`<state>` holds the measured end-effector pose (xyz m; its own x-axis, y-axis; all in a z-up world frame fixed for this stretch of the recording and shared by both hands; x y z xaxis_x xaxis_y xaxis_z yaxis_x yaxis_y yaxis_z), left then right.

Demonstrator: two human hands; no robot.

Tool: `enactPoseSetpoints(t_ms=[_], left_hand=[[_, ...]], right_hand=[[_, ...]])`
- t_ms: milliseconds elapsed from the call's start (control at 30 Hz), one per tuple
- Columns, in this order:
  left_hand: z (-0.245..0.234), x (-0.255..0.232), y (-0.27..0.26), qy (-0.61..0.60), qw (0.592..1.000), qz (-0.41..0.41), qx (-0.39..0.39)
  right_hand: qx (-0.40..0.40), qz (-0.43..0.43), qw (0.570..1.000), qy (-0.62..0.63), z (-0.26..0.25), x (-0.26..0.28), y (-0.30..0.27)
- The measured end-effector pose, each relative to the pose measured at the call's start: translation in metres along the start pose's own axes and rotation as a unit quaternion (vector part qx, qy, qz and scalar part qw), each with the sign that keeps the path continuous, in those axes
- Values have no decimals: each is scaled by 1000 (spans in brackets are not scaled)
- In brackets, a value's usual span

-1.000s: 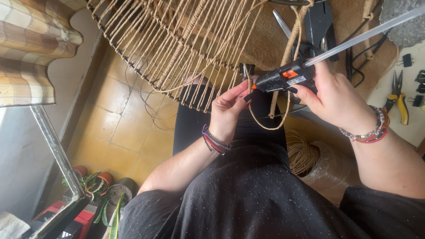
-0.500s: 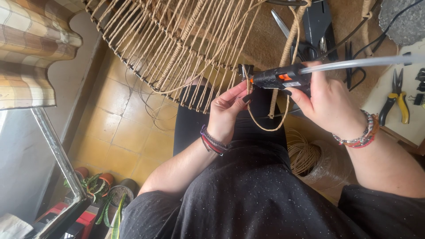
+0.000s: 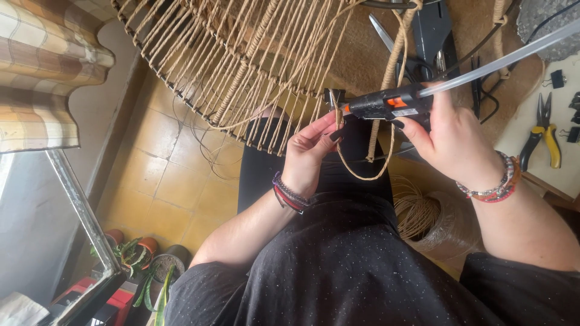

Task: Weaving rope around a metal frame to create a wicker-style chair, using a glue gun to secure the ends.

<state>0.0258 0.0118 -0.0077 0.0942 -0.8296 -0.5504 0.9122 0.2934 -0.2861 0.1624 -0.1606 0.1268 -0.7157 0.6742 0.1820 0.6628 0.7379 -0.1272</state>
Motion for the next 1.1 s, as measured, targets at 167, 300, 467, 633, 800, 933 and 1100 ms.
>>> enactPoseSetpoints(t_ms=[167,300,467,633,800,933,1100], left_hand=[[0,0,0,-3,1000,-7,3],[0,0,-1,-3,1000,-4,6],[13,-9,-5,5,1000,-13,0],[14,-8,-5,2,1000,-20,-11],[13,-8,-4,-2,1000,-23,-5],[10,-4,-3,-16,999,-28,-9],[13,-5,-4,-26,999,-24,-3]], right_hand=[[6,-17,1000,-2,7,-1,2],[0,-8,1000,-3,3,1,0],[-5,-5,1000,-16,2,1,-7],[-13,-16,1000,-18,7,2,-11],[-8,7,999,30,3,-4,-14],[10,-13,1000,-4,11,0,-14],[0,-21,1000,-5,10,2,-16]])
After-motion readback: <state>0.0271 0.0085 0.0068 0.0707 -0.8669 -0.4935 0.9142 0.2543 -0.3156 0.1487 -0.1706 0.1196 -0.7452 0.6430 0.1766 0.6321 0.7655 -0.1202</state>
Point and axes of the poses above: each hand's wrist, its own y-axis towards the middle knuckle, its own z-axis out of the palm, x = y × z, the point moved 3 cm from there along y, towards the middle knuckle, and after that the axes turned 5 degrees about -y, right-handed, at the moved point
